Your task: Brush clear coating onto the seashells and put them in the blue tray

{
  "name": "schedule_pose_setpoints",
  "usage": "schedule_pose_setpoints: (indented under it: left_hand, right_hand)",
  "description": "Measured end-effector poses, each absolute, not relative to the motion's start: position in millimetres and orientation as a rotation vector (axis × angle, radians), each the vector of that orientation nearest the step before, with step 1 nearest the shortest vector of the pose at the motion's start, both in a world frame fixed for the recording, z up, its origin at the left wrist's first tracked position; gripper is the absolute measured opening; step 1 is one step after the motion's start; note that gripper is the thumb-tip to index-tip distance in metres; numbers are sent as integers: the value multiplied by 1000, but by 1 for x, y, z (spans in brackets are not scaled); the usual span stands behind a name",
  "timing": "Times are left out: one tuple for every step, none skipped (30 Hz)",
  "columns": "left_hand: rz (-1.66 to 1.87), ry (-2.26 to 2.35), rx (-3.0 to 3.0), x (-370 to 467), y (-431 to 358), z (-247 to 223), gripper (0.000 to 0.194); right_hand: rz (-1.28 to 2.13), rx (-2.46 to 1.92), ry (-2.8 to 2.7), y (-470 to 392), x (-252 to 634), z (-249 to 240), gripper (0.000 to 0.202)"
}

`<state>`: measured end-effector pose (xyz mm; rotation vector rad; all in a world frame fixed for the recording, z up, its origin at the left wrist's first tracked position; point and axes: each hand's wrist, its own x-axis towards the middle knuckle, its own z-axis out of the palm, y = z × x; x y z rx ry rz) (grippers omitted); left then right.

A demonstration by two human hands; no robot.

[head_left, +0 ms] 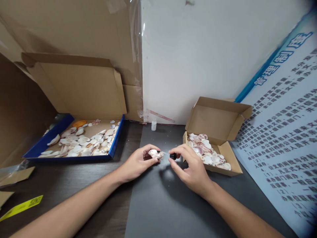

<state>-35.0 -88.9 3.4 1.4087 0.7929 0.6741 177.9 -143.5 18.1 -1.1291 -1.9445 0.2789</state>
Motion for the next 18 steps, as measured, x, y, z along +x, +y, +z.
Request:
schedule_pose_setpoints:
  left_hand:
    - [669, 800, 1431, -35, -89, 4, 37]
    - [666, 806, 1463, -35, -89, 5, 36]
    - [666, 813, 1496, -36, -89, 6, 35]
    - [666, 821, 1518, -36, -89, 7, 35]
    - [668, 828, 1526, -36, -89, 7, 35]
    - [668, 832, 1520, -36, -89, 8, 35]
    - [665, 832, 1505, -36, -88, 8, 35]
    - [660, 822, 1487, -36, -88, 8, 36]
    - [660, 807, 1471, -35, -88, 7, 36]
    - [667, 793, 1459, -35, -88, 7, 35]
    - [679, 785, 1453, -35, -88, 7, 35]
    - [690, 784, 1451, -35, -88, 6, 33]
    - [699, 788, 1453, -35, -88, 6, 32]
    - [703, 795, 1459, -35, -88, 6, 32]
    - [702, 800, 1469, -35, -88, 6, 31]
    - [700, 801, 1480, -35, -89, 5, 31]
    - [699, 801, 1488, -35, -89, 5, 31]
    - [700, 802, 1493, -36, -89, 5, 31]
  right_hand:
    - [277, -1119, -1939, -144, 178, 19, 13]
    - [277, -1107, -1942, -144, 178, 19, 13]
    - [276, -1103, -1948, -144, 178, 19, 13]
    - [271, -1112, -1952, -144, 178, 20, 12]
    - [263, -1133, -1947, -144, 178, 20, 12]
    - [253, -1157, -1933, -144, 178, 20, 11]
    - [248, -1171, -1918, -144, 178, 20, 11]
    - [252, -1168, -1914, -143, 178, 20, 11]
    - [262, -1155, -1922, -143, 178, 20, 12]
    - [270, -1141, -1937, -143, 178, 20, 12]
    - [275, -1137, -1954, -143, 178, 20, 13]
    - [272, -1144, -1964, -143, 178, 19, 13]
    - [264, -1159, -1965, -143, 178, 19, 13]
    - [258, -1170, -1959, -143, 178, 19, 13]
    - [256, -1169, -1949, -143, 178, 19, 14]
    - [260, -1154, -1944, -143, 178, 19, 14]
    - [266, -1132, -1944, -144, 178, 18, 14]
    - [270, -1114, -1946, -143, 178, 18, 15]
